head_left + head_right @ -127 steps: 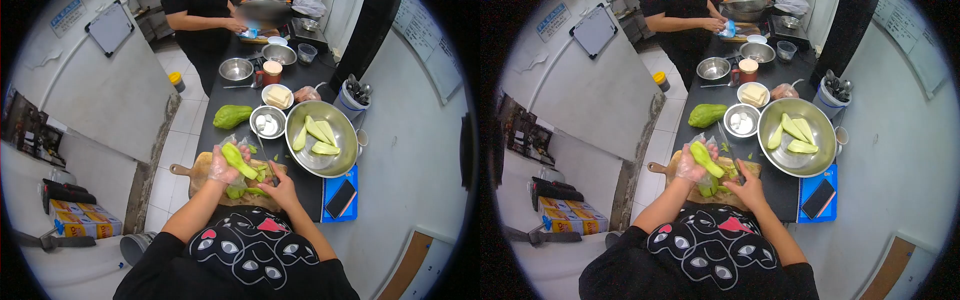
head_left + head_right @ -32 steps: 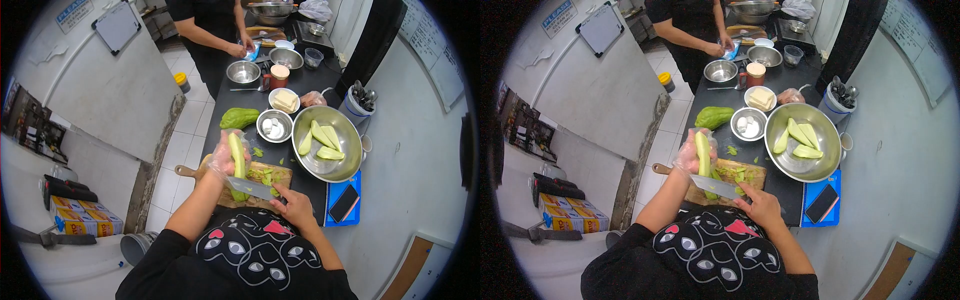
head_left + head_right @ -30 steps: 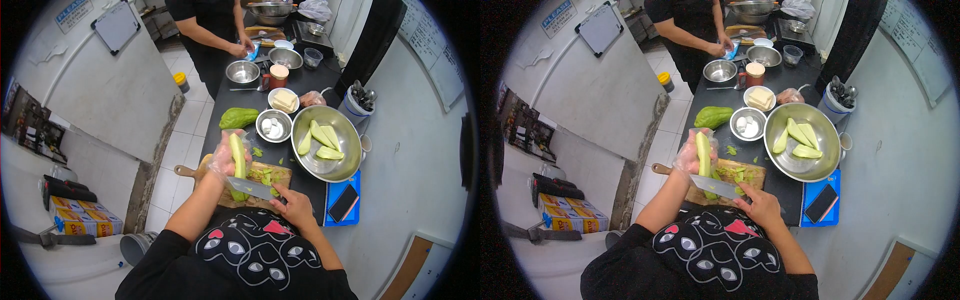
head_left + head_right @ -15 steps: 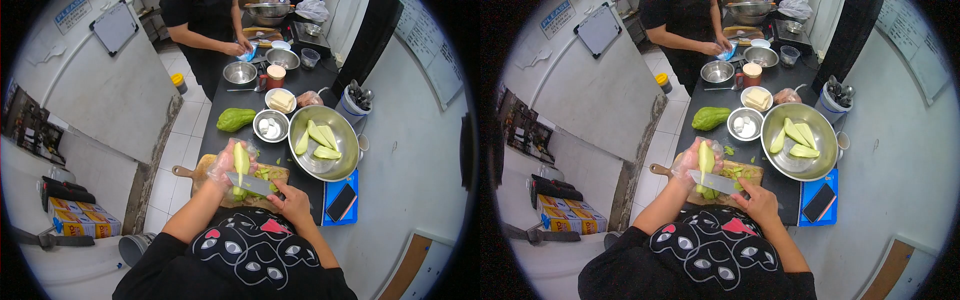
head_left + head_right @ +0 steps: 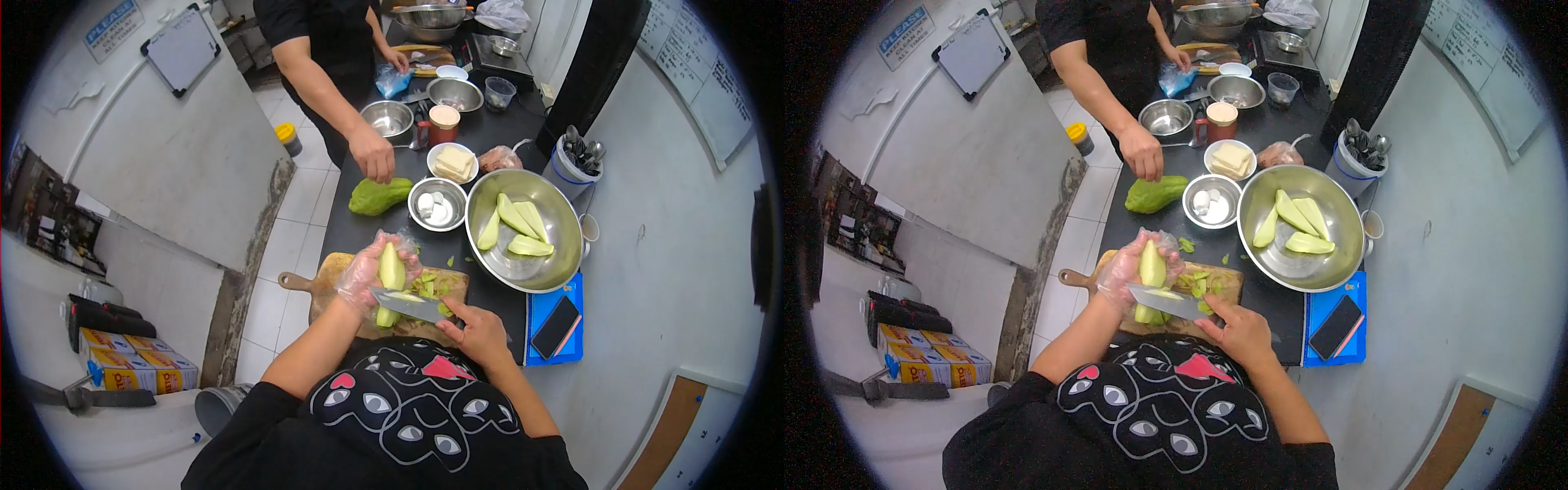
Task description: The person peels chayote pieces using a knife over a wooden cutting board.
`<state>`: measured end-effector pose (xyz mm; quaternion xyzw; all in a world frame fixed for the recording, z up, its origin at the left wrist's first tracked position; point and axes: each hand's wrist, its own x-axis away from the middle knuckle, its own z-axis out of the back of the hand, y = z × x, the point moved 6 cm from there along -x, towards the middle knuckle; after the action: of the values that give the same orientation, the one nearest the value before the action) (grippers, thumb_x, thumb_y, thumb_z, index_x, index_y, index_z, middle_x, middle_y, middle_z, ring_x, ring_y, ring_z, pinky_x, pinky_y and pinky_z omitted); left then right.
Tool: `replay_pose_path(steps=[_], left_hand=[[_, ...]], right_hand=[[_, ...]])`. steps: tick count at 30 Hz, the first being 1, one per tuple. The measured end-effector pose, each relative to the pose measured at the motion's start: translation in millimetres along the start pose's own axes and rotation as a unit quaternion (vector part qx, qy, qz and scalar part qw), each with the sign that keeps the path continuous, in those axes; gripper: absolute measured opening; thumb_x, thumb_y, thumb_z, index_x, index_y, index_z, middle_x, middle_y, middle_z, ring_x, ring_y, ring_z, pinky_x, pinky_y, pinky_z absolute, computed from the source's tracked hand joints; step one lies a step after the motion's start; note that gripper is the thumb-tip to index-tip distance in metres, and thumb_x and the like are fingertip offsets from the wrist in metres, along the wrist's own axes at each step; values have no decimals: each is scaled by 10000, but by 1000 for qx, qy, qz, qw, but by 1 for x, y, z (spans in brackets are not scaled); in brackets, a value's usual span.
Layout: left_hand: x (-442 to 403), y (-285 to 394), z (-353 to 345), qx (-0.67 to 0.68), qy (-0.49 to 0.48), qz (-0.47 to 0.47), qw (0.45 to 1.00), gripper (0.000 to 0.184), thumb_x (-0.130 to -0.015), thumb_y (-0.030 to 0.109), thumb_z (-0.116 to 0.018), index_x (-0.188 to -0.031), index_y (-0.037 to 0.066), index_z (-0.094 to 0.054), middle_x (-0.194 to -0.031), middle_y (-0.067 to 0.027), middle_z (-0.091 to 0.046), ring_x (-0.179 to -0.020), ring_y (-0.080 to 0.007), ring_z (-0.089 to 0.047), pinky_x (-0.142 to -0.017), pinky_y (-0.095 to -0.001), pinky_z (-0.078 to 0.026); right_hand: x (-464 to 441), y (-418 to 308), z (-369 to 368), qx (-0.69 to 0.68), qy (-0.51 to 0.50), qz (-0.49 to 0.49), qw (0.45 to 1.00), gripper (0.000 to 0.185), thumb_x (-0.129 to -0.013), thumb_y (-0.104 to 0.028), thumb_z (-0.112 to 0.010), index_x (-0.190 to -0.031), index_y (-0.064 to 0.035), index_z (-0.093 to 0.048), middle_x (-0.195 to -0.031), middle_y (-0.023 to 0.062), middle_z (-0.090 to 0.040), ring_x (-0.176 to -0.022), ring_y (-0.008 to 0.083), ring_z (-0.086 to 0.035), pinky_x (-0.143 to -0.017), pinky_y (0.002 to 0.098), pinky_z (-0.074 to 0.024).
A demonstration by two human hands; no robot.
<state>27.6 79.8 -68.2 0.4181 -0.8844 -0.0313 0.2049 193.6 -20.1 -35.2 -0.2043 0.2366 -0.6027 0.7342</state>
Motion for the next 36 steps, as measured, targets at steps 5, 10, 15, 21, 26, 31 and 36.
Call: replay_pose_path(steps=[5, 10, 15, 21, 26, 31, 36], left_hand=[[3, -7, 11, -26, -9, 21, 999, 306, -940, 397, -427, -897, 104, -506, -831, -90, -516, -905, -275, -534, -934, -492, -420], [1, -6, 22, -20, 23, 33, 999, 313, -942, 376, -431, -881, 79, -505, -833, -103, -523, -910, -288, -541, -928, -499, -436], [-2, -10, 28, -42, 42, 30, 998, 314, -938, 366, -456, -865, 62, -489, -821, -101, -510, -870, -282, -543, -892, -455, -455], [-5, -19, 35, -15, 3, 36, 999, 345, -945, 383, -421, -848, 57, -479, -826, -112, -510, -878, -287, -536, -849, -462, -455], [-7, -26, 53, -1, 72, 28, 997, 342, -953, 368, -403, -851, 51, -480, -842, -119, -523, -902, -303, -545, -884, -463, -442], [-18, -31, 71, -10, 67, 1, 998, 333, -970, 340, -373, -890, 43, -500, -898, -129, -551, -959, -326, -558, -930, -462, -431], [-17, -32, 81, 0, 124, 4, 992, 361, -978, 353, -339, -999, 29, -498, -1040, -147, -570, -1027, -311, -553, -958, -453, -418]], right_hand=[[-2, 3, -2, 3, 49, 7, 999, 453, -774, -500, -623, -1096, -181, -633, -723, 118, -636, -641, 294, -627, -550, 393, -490], [2, 11, -11, -18, -8, -14, 1000, 442, -781, -505, -612, -1095, -194, -633, -714, 131, -634, -660, 313, -629, -568, 411, -495], [5, 15, -18, -22, -33, -36, 999, 428, -786, -514, -602, -1077, -202, -640, -706, 141, -631, -669, 321, -631, -573, 415, -497], [3, 18, -26, -9, -36, -85, 996, 412, -796, -448, -620, -1090, -160, -645, -778, 168, -644, -700, 342, -622, -621, 408, -492], [0, 30, -34, -20, -45, -133, 990, 414, -811, -444, -608, -1093, -144, -643, -804, 183, -647, -741, 354, -629, -642, 422, -496], [-3, 35, -37, -14, -54, -183, 982, 435, -829, -503, -557, -1115, -184, -633, -824, 195, -649, -780, 372, -631, -675, 456, -498], [-5, 43, -57, -109, -114, -221, 962, 393, -872, -453, -518, -1102, -153, -627, -905, 227, -637, -866, 419, -604, -748, 458, -491]])
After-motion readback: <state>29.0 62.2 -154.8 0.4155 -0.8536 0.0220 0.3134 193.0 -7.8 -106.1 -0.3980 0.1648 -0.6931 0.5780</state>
